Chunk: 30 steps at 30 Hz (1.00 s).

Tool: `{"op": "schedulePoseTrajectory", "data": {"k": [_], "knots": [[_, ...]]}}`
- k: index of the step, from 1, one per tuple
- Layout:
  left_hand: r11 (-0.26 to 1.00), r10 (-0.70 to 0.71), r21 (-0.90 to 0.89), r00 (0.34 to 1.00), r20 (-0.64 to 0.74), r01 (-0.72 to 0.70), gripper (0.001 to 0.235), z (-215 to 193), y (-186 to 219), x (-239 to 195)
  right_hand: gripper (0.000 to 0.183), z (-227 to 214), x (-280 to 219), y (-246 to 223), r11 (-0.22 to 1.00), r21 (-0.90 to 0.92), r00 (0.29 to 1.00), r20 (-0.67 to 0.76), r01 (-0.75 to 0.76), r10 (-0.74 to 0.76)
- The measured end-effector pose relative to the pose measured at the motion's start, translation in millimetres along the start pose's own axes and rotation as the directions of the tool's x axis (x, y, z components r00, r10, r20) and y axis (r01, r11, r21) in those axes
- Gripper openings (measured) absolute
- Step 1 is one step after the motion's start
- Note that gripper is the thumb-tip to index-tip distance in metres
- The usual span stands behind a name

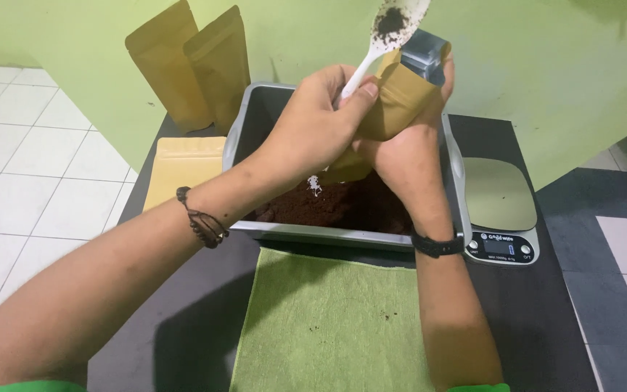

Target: Filling stand-up pouches with ground coffee using a spoon, weighing them on a scale, and folding the tops to seal.

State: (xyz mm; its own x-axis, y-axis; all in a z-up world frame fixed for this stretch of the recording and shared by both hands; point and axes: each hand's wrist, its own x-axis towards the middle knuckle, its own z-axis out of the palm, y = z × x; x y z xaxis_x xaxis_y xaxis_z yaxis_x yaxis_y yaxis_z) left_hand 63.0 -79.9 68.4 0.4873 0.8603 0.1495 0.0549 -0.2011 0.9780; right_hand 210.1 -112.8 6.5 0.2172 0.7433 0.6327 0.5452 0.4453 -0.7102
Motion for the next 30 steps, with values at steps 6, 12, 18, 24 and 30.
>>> {"op": "schedulePoseTrajectory", "data": {"k": [6,12,18,24,30], "knots": [[0.961,-0.086,0.261,0.995,-0.042,0.094,0.027,-39,1,-6,0.116,-14,0,0,0.979,-0.187,0.996,-0.039,-0.082,0.076],[0.223,-0.109,0.967,0.983,0.149,-0.122,0.026,-90,-103,29,0.094,-30,4,-3,0.968,-0.247,0.998,-0.034,0.046,-0.056],[-0.211,-0.246,0.908,0.919,0.309,-0.362,0.012,-95,-138,39,0.102,-30,5,3,0.962,-0.272,1.000,-0.004,-0.008,0.007],[-0.078,-0.293,0.907,0.879,0.376,-0.414,0.017,-72,-136,30,0.110,-33,11,-15,0.962,-0.221,0.987,-0.011,-0.159,0.160],[0.107,-0.433,0.919,0.814,0.388,-0.381,0.021,-56,-125,20,0.110,-36,10,-17,0.948,-0.238,0.977,-0.048,-0.211,0.206]]}}
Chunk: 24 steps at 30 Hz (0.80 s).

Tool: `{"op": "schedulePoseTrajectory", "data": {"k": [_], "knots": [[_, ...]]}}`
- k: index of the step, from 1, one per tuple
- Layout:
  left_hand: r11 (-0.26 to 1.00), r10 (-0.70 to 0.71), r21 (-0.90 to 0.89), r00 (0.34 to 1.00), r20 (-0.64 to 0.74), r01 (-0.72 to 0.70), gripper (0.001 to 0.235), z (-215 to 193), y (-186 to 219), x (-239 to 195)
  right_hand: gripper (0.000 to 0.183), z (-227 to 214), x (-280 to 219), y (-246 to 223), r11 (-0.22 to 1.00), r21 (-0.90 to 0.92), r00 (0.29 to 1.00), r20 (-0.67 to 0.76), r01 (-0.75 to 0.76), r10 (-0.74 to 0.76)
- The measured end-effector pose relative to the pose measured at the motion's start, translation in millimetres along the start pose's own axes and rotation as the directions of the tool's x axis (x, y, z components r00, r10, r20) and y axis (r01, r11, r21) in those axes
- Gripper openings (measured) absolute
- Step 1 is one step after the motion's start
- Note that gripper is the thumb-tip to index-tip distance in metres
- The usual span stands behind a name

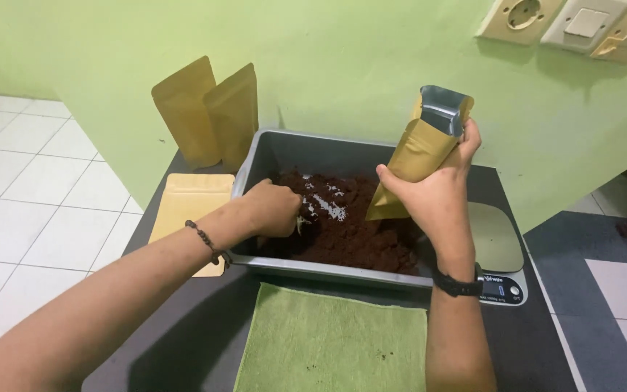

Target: Filling stand-up pouches with ground coffee using a spoon, weighing them on a scale, and folding the tops to seal.

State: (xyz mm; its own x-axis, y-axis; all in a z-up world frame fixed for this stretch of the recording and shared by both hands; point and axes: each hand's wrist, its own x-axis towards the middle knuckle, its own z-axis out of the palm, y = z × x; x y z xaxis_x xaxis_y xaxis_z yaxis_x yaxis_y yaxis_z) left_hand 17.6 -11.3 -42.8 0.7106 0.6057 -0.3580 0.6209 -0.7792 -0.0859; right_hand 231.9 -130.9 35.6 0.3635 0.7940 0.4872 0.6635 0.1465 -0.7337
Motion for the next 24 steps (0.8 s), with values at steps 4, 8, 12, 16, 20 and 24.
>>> {"op": "schedulePoseTrajectory", "data": {"k": [4,8,12,16,20,24], "knots": [[0.998,-0.041,-0.042,0.998,-0.054,0.039,0.032,-2,-1,-3,0.109,-4,-1,-2,1.000,-0.012,1.000,0.004,-0.027,0.027],[0.997,-0.075,-0.045,0.982,-0.176,0.068,0.031,11,-18,4,0.109,-6,1,2,0.999,-0.030,1.000,0.008,-0.022,0.022],[0.991,-0.108,-0.100,0.968,-0.228,0.087,0.034,2,-26,-11,0.108,-7,1,4,0.999,-0.021,0.999,-0.013,0.043,-0.043],[0.981,-0.153,-0.160,0.947,-0.281,0.111,0.033,3,-29,-18,0.106,-9,0,-3,0.999,-0.005,0.999,-0.009,0.035,-0.035],[0.966,-0.182,-0.227,0.949,-0.257,0.124,0.032,-13,-24,-32,0.104,-8,-2,-4,0.998,0.009,0.998,-0.005,0.065,-0.065],[0.851,-0.237,-0.505,0.963,-0.128,0.142,0.035,-31,-22,-51,0.109,-4,-2,-4,1.000,0.010,0.997,0.080,0.022,-0.023]]}}
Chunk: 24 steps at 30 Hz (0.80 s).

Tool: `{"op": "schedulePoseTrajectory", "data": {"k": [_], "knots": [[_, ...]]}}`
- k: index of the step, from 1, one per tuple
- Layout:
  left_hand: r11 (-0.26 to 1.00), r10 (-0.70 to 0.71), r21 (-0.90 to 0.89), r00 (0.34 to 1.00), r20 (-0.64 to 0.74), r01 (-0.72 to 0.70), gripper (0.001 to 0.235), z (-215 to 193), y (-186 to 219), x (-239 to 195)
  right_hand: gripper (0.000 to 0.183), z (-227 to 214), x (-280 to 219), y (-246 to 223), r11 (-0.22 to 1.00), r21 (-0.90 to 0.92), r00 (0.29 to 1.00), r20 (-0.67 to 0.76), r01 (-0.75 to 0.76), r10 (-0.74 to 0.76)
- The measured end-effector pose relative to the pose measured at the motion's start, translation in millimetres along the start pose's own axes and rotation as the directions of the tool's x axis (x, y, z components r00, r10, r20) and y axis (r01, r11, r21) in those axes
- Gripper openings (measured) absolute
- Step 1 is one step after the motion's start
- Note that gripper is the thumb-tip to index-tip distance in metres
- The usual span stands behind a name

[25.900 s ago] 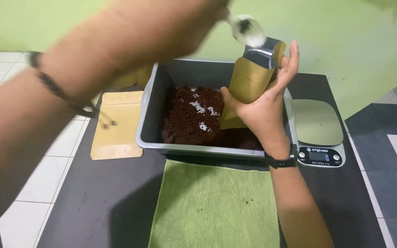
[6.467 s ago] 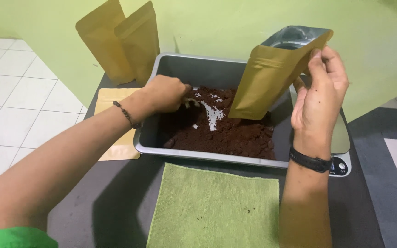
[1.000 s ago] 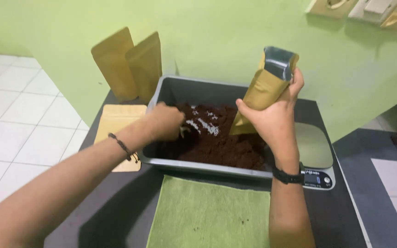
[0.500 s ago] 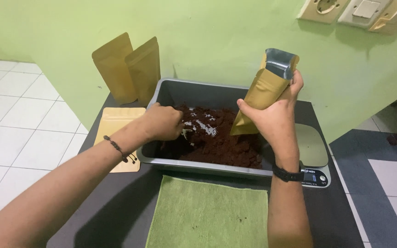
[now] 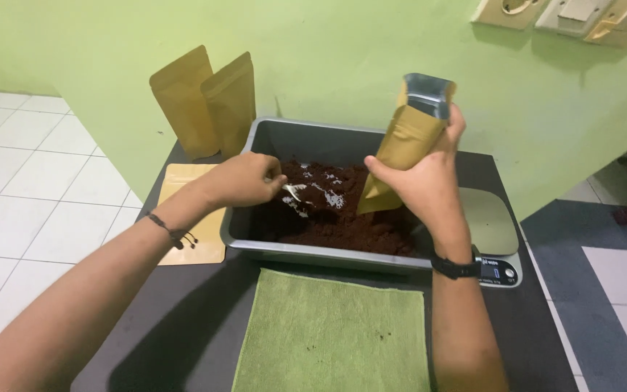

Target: Filling stand-up pouches with ground coffee using a spoon, weighing them on a scale, and folding the tops to seal.

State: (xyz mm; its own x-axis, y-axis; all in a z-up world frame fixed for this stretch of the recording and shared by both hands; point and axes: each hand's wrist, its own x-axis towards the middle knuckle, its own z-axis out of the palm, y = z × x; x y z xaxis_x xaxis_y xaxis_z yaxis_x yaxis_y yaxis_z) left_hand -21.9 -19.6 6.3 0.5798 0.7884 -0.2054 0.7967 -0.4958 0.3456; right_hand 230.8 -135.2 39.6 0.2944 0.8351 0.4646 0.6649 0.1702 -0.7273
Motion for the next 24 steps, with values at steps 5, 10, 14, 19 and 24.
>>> {"op": "schedulePoseTrajectory", "data": {"k": [5,10,14,19,24], "knots": [[0.983,-0.084,-0.162,0.996,0.036,0.089,0.034,-26,11,-27,0.108,3,-2,-6,1.000,0.005,0.995,0.103,-0.004,0.003],[0.974,0.032,-0.216,0.985,-0.172,-0.069,0.039,-58,16,-46,0.124,16,-13,3,0.998,0.066,0.999,0.049,0.018,-0.021],[0.967,0.082,-0.212,0.964,-0.253,-0.138,0.037,-91,36,-62,0.127,30,-23,8,0.999,0.049,0.999,0.041,0.024,-0.026],[0.994,0.063,-0.076,0.970,-0.234,-0.083,0.039,-130,70,-60,0.122,45,-30,10,0.998,-0.056,0.999,-0.038,0.011,-0.013],[0.970,0.234,0.132,0.922,-0.308,-0.203,0.040,-122,79,-27,0.130,57,-35,16,0.994,-0.104,0.997,-0.067,0.040,-0.048]]}}
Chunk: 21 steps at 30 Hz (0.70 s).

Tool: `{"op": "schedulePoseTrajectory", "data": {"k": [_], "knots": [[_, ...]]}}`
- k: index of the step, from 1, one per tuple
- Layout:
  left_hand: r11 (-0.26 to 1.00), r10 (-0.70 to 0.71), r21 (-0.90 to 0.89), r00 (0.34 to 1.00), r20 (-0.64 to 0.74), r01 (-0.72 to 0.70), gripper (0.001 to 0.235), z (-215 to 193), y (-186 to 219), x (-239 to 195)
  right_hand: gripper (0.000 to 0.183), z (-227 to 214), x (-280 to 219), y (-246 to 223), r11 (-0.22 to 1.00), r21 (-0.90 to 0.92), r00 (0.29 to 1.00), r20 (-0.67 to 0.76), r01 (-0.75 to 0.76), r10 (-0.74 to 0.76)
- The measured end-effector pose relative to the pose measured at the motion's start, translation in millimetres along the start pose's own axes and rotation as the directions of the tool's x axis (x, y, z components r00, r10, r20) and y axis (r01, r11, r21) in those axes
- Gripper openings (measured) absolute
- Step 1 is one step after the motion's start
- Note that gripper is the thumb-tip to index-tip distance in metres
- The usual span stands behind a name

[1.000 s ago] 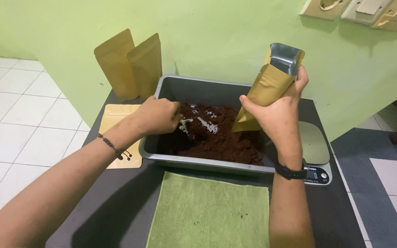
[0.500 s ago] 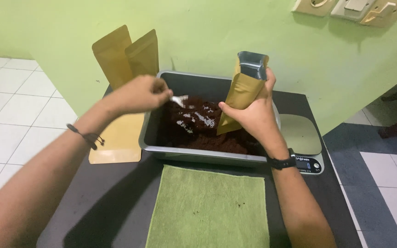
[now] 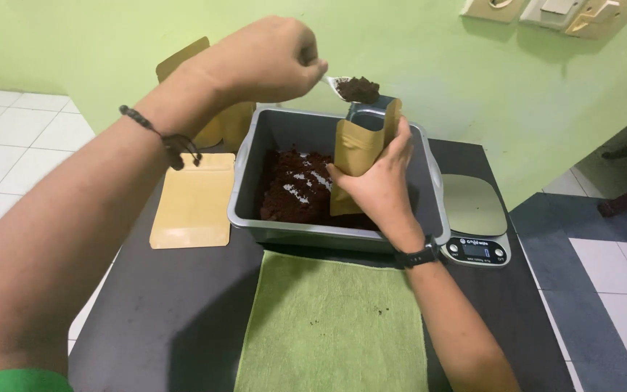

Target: Filling stand-up pouches with ground coffee using a spoon, weighing them on a scale, and folding the tops to seal.

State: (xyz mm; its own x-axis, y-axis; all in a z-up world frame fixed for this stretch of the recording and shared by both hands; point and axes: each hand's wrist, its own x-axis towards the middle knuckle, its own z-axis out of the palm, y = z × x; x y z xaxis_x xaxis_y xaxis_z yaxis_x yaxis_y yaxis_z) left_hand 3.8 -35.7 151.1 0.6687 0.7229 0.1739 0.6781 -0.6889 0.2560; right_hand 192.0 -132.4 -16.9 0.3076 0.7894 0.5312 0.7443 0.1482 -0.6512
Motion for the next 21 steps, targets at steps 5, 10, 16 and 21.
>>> {"op": "schedulePoseTrajectory", "data": {"k": [5,10,16,21], "knots": [[0.987,0.042,0.155,0.999,-0.010,-0.040,0.039,16,12,10,0.131,0,-4,-2,0.999,-0.006,0.999,-0.009,0.035,-0.035],[0.958,0.149,0.260,0.985,-0.087,-0.122,0.032,28,8,13,0.129,-2,-7,-3,1.000,-0.015,1.000,-0.013,0.021,-0.022],[0.760,0.406,0.592,0.907,-0.111,-0.267,0.031,36,12,11,0.129,-2,-7,-1,1.000,-0.011,1.000,-0.013,0.025,-0.026],[0.607,0.566,0.737,0.813,-0.138,-0.298,0.017,37,18,8,0.129,-4,-6,0,0.999,0.012,0.998,-0.032,0.052,-0.052]]}}
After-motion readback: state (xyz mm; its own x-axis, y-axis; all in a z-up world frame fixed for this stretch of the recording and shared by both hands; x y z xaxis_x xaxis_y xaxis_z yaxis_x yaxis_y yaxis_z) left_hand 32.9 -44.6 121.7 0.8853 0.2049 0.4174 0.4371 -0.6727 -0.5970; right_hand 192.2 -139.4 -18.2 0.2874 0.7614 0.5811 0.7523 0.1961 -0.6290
